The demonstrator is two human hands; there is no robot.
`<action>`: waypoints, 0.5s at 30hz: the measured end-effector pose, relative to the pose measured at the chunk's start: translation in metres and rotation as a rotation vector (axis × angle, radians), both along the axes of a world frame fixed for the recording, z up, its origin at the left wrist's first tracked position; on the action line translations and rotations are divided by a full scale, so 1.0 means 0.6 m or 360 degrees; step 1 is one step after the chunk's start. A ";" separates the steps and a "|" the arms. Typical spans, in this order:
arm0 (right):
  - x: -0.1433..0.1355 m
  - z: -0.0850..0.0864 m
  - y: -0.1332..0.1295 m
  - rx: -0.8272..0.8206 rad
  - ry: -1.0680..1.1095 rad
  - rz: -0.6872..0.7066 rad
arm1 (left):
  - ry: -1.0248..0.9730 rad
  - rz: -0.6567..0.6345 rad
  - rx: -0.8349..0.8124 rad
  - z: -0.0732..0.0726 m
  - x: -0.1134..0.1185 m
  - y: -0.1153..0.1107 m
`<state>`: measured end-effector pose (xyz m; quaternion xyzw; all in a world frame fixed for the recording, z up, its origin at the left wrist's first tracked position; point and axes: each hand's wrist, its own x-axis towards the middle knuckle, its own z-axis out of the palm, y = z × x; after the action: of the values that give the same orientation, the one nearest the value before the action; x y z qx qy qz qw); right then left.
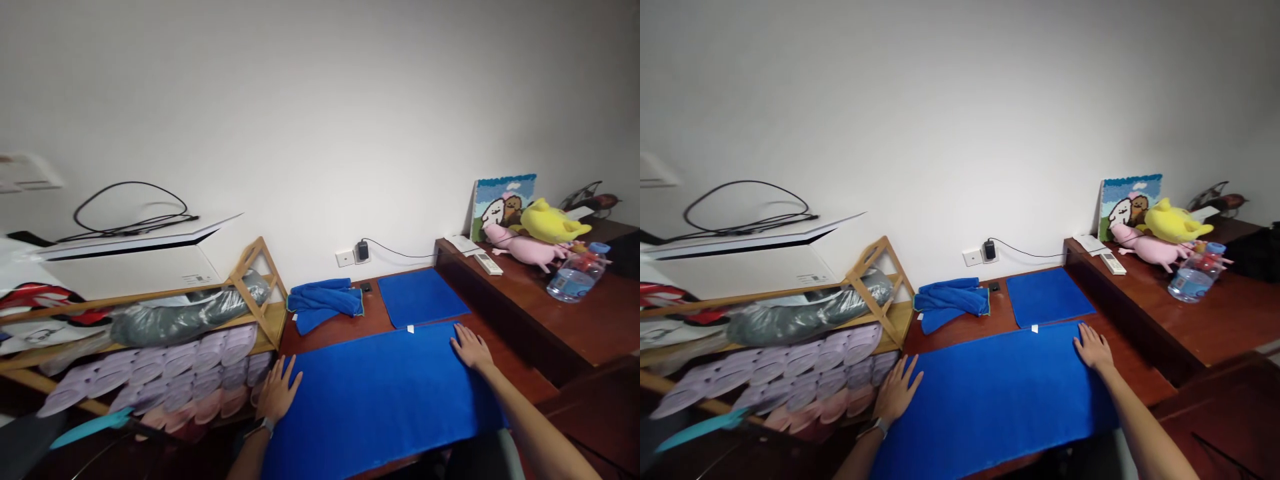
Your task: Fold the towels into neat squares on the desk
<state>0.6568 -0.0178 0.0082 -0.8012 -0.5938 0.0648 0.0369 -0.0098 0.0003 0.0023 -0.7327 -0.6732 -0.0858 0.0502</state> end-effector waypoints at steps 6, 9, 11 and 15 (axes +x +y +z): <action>-0.157 0.055 0.027 0.0332 -0.0005 0.0215 | -0.0177 0.0003 0.0033 -0.015 -0.003 -0.004; -0.335 0.078 0.035 0.0407 0.0234 0.0681 | -0.0262 0.0007 0.0019 -0.019 -0.003 -0.003; -0.443 0.083 0.039 0.0316 0.0381 0.0927 | -0.0303 0.0001 0.0005 -0.020 -0.005 -0.002; -0.521 0.064 0.042 0.0147 0.0474 0.1076 | -0.0375 -0.0005 0.0003 -0.029 -0.012 0.004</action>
<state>0.3443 0.0072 0.0467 -0.5392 -0.8152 0.1623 0.1354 -0.0168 0.0025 -0.0151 -0.7185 -0.6733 -0.1719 -0.0287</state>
